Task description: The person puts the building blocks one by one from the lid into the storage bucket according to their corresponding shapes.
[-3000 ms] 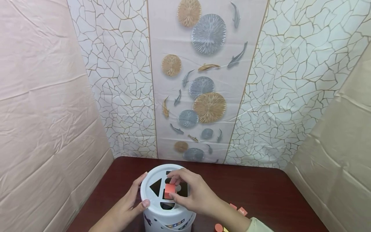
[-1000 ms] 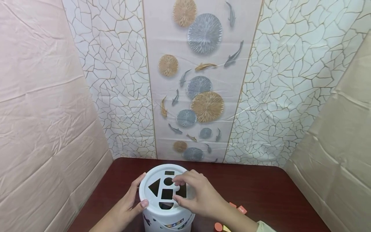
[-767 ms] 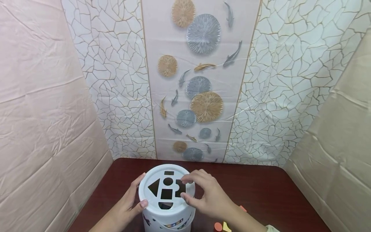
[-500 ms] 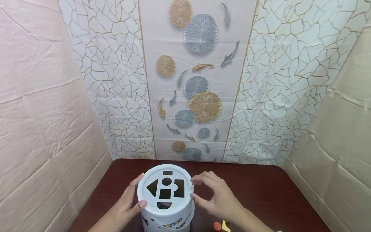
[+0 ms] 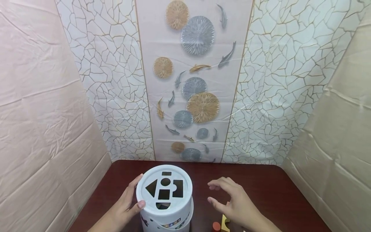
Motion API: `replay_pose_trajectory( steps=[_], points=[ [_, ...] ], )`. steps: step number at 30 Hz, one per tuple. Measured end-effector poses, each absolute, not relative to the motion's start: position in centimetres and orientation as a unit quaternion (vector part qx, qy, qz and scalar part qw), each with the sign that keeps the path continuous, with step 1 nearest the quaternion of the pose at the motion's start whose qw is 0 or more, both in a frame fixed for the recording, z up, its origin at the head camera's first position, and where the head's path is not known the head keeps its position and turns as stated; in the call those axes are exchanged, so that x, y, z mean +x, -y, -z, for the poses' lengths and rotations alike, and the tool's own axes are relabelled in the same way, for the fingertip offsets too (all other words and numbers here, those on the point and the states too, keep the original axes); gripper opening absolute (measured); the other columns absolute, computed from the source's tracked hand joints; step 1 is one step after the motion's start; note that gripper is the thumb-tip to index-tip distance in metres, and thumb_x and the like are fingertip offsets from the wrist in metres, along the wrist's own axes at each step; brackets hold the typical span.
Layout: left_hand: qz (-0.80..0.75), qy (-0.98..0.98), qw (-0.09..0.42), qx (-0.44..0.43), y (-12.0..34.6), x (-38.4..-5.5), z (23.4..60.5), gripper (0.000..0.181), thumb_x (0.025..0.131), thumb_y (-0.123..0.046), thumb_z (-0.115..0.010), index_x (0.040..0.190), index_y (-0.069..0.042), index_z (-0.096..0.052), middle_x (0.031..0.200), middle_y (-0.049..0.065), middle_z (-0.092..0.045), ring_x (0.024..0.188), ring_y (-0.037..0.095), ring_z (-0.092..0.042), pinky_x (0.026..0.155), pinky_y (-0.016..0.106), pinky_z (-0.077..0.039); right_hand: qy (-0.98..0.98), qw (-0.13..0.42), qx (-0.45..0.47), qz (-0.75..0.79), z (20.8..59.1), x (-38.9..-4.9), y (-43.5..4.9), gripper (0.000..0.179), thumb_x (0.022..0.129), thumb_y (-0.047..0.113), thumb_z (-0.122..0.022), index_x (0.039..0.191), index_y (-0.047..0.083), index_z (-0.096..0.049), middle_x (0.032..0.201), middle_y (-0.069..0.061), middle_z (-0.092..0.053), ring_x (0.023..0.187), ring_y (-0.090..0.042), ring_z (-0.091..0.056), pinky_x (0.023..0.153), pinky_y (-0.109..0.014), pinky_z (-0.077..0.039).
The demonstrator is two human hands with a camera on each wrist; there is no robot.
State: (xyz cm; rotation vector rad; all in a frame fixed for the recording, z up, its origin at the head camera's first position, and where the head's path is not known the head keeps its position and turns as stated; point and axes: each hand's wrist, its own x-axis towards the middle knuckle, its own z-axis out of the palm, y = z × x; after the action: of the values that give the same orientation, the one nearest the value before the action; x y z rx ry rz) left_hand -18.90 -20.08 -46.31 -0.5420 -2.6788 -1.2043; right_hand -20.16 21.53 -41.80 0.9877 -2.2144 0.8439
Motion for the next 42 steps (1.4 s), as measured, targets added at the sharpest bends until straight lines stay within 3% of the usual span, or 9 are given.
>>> replay_pose_trajectory(
  steps=[13,19,25,32,37,42],
  points=[
    [0.406,0.892,0.069,-0.186,19.9,-18.5,47.0,0.093,0.104,-0.047,-0.074,0.174,-0.048,-0.014,0.167,0.018,-0.045,0.151,0.038,-0.047,0.108,0.072,-0.051,0.856,0.276,0.332,-0.285,44.2,-18.8,-24.9,0.061,0.077,0.005,-0.099,0.126,0.031,-0.074,0.115,0.019,-0.072,0.098,0.001,-0.067,0.087,-0.009,-0.050],
    [0.407,0.892,0.066,-0.185,20.0,-18.5,47.2,0.092,0.104,-0.047,-0.073,0.175,-0.045,-0.014,0.169,0.018,-0.043,0.153,0.039,-0.045,0.108,0.074,-0.051,0.869,0.274,0.302,-0.280,45.3,-19.1,-25.9,0.058,0.077,0.007,-0.100,0.123,0.032,-0.075,0.108,0.023,-0.070,0.094,0.003,-0.065,0.084,-0.008,-0.048],
    [0.405,0.895,0.064,-0.175,20.2,-18.4,46.8,0.092,0.105,-0.050,-0.072,0.173,-0.052,-0.011,0.174,0.015,-0.038,0.157,0.040,-0.042,0.110,0.076,-0.049,0.884,0.254,0.269,-0.286,46.1,-19.7,-26.4,0.052,0.079,0.012,-0.101,0.120,0.032,-0.076,0.105,0.024,-0.070,0.093,0.004,-0.063,0.078,-0.015,-0.052],
    [0.405,0.894,0.079,-0.178,20.1,-18.8,46.5,0.091,0.105,-0.051,-0.071,0.174,-0.052,-0.010,0.177,0.010,-0.036,0.158,0.038,-0.042,0.111,0.076,-0.049,0.895,0.239,0.258,-0.273,47.0,-20.7,-27.4,0.049,0.079,0.009,-0.099,0.119,0.028,-0.077,0.110,0.021,-0.073,0.096,0.001,-0.069,0.076,-0.025,-0.060],
    [0.401,0.893,0.094,-0.183,20.1,-19.0,46.5,0.091,0.106,-0.051,-0.070,0.174,-0.050,-0.011,0.177,0.009,-0.037,0.158,0.037,-0.042,0.112,0.074,-0.049,0.912,0.209,0.238,-0.262,47.9,-21.2,-28.0,0.045,0.081,0.012,-0.099,0.118,0.027,-0.078,0.110,0.017,-0.075,0.102,-0.005,-0.073,0.080,-0.027,-0.061],
    [0.410,0.891,0.079,-0.177,20.1,-19.0,46.4,0.091,0.105,-0.050,-0.071,0.174,-0.052,-0.011,0.178,0.009,-0.034,0.160,0.039,-0.040,0.112,0.077,-0.048,0.914,0.150,0.244,-0.286,49.2,-21.4,-28.2,0.035,0.088,0.020,-0.095,0.119,0.023,-0.078,0.111,0.006,-0.077,0.100,0.003,-0.068,0.075,-0.026,-0.060]
  ],
)
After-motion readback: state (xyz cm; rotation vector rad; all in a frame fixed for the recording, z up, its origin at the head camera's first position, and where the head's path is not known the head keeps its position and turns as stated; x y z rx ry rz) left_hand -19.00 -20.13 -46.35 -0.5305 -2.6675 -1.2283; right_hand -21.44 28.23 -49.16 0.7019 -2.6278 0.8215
